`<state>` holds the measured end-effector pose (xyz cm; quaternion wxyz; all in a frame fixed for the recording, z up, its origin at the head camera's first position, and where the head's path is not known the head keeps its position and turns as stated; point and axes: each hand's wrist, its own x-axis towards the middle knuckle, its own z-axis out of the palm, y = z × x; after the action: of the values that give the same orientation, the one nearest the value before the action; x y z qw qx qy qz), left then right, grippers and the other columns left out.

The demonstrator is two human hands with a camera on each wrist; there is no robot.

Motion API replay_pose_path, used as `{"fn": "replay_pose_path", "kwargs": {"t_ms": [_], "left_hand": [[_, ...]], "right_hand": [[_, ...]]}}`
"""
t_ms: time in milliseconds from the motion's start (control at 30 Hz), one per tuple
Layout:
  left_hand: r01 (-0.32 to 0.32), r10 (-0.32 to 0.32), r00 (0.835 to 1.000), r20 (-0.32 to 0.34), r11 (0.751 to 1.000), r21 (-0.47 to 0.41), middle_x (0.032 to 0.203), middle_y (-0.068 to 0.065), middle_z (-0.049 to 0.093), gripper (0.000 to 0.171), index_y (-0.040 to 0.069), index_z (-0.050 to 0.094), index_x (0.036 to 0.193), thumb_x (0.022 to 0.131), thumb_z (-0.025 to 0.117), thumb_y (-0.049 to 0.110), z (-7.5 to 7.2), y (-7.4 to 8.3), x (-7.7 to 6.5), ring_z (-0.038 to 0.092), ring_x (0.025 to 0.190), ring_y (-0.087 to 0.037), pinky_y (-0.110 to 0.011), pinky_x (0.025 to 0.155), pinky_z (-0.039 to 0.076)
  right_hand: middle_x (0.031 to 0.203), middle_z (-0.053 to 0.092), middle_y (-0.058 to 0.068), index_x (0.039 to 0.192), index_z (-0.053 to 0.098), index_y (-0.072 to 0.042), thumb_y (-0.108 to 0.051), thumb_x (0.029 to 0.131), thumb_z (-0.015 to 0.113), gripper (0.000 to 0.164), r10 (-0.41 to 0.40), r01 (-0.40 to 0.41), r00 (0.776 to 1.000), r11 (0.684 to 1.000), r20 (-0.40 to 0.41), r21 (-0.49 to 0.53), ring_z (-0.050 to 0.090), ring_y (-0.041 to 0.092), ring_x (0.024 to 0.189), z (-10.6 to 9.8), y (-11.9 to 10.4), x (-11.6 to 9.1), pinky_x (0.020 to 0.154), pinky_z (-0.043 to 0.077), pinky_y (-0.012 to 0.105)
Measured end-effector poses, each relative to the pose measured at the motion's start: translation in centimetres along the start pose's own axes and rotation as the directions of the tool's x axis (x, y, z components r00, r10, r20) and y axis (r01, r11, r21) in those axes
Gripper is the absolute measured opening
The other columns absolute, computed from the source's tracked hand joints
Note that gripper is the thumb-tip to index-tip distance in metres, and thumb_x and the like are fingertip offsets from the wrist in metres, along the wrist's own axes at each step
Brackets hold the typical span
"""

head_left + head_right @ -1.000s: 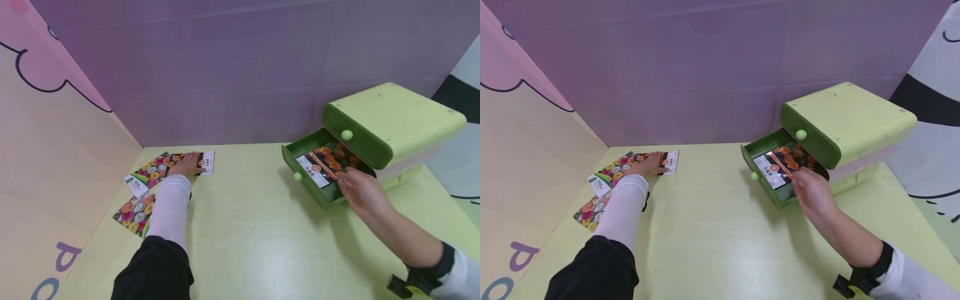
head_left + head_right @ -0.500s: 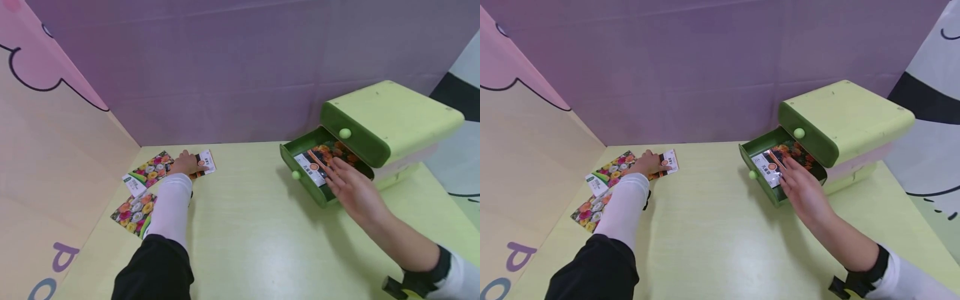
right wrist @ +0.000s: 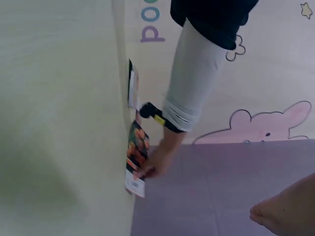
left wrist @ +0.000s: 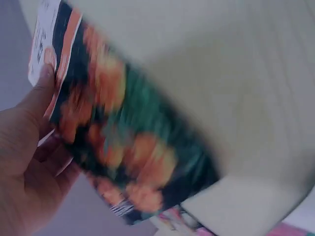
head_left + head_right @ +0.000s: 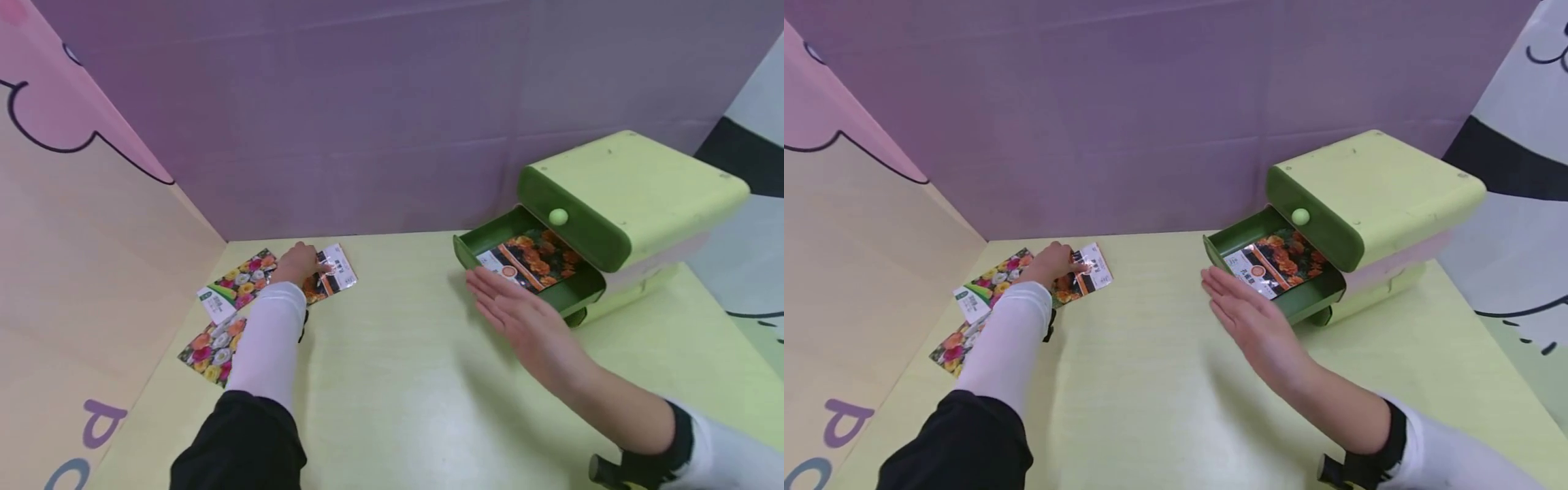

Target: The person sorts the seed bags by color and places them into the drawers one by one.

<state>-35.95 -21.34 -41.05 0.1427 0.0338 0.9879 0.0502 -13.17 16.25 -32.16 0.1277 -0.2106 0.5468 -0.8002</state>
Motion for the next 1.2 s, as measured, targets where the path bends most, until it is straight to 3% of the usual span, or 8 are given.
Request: {"fn": "replay_pose_path", "kwargs": {"t_ms": [267, 500, 700, 833, 900, 1067, 1133, 1200], "left_hand": [[-0.128, 0.113, 0.989, -0.1, 0.979, -0.159, 0.114, -0.02, 0.063, 0.04, -0.004, 0.059, 0.119, 0.093, 0.066, 0.025, -2.1, 1.9, -1.6, 0.058, 0.096, -0.03, -0.045, 0.087, 0.049], [-0.224, 0.186, 0.966, -0.179, 0.95, -0.22, 0.122, -0.021, 0.063, 0.04, -0.003, 0.063, 0.122, 0.089, 0.07, 0.02, -3.3, 3.9, -4.3, 0.061, 0.106, -0.034, -0.045, 0.089, 0.052], [-0.237, 0.166, 0.966, -0.197, 0.872, -0.428, 0.125, -0.021, 0.063, 0.048, -0.001, 0.059, 0.129, 0.092, 0.068, 0.027, -3.7, 5.4, -7.2, 0.062, 0.112, -0.034, -0.044, 0.092, 0.053], [-0.187, 0.116, 0.981, -0.155, 0.77, -0.61, 0.127, -0.019, 0.063, 0.053, 0.003, 0.055, 0.134, 0.092, 0.066, 0.034, -3.4, 6.7, -9.4, 0.061, 0.114, -0.031, -0.043, 0.093, 0.052], [-0.163, 0.112, 0.987, -0.119, 0.676, -0.719, 0.125, -0.019, 0.064, 0.052, 0.003, 0.054, 0.134, 0.092, 0.066, 0.032, -3.2, 7.4, -10.6, 0.064, 0.108, -0.029, -0.04, 0.09, 0.054], [-0.074, 0.163, 0.986, -0.016, 0.356, -0.932, 0.098, -0.011, 0.072, 0.043, -0.002, 0.056, 0.13, 0.094, 0.063, 0.022, -1.9, 9.0, -13.0, 0.069, 0.079, -0.014, -0.028, 0.073, 0.057], [-0.048, 0.186, 0.983, 0.004, 0.274, -0.961, 0.09, -0.004, 0.071, 0.04, -0.003, 0.056, 0.128, 0.095, 0.062, 0.019, -1.3, 9.6, -13.7, 0.067, 0.073, -0.01, -0.025, 0.068, 0.057], [-0.031, 0.192, 0.981, 0.015, 0.232, -0.972, 0.087, -0.001, 0.071, 0.038, -0.004, 0.057, 0.127, 0.094, 0.062, 0.017, -0.8, 10.2, -14.4, 0.067, 0.071, -0.01, -0.025, 0.066, 0.057]], "right_hand": [[0.158, 0.014, 0.026, 0.15, 0.013, 0.01, -0.012, 0.103, 0.04, 0.059, 0.196, -0.196, 0.98, 0.981, -0.044, -0.003, 0.041, 0.007, 0.135, 1.6, 3.3, -0.3, 0.108, 0.035, 0.019], [0.156, 0.016, 0.029, 0.148, 0.013, 0.013, -0.011, 0.101, 0.04, 0.06, 0.317, -0.318, 0.948, 0.948, -0.033, -0.03, 0.021, 0.034, 0.145, 2.1, 6.0, -0.3, 0.11, 0.033, 0.021], [0.155, 0.016, 0.03, 0.148, 0.014, 0.013, -0.015, 0.102, 0.042, 0.06, 0.352, -0.352, 0.935, 0.936, -0.047, -0.009, 0.018, 0.038, 0.145, 2.1, 7.0, -0.1, 0.112, 0.03, 0.026], [0.155, 0.017, 0.029, 0.148, 0.014, 0.012, -0.022, 0.103, 0.042, 0.063, 0.355, -0.354, 0.934, 0.935, -0.052, 0.015, 0.02, 0.037, 0.145, 2.2, 7.1, 0.1, 0.112, 0.03, 0.026], [0.155, 0.017, 0.029, 0.148, 0.014, 0.012, -0.026, 0.104, 0.04, 0.064, 0.359, -0.358, 0.931, 0.933, -0.061, 0.024, 0.021, 0.037, 0.145, 2.3, 7.0, 0.3, 0.112, 0.031, 0.027], [0.153, 0.02, 0.031, 0.147, 0.013, 0.014, -0.03, 0.106, 0.035, 0.064, 0.353, -0.352, 0.933, 0.935, -0.07, 0.032, 0.024, 0.039, 0.143, 2.2, 6.9, 0.4, 0.111, 0.034, 0.029], [0.151, 0.022, 0.033, 0.146, 0.014, 0.016, -0.029, 0.105, 0.037, 0.065, 0.341, -0.341, 0.938, 0.94, -0.064, 0.026, 0.03, 0.039, 0.141, 2.1, 7.0, 0.3, 0.11, 0.037, 0.03], [0.149, 0.029, 0.032, 0.145, 0.016, 0.017, -0.028, 0.104, 0.041, 0.065, 0.331, -0.331, 0.941, 0.943, -0.062, 0.017, 0.043, 0.033, 0.136, 2.0, 7.1, 0.2, 0.108, 0.04, 0.03]]}}
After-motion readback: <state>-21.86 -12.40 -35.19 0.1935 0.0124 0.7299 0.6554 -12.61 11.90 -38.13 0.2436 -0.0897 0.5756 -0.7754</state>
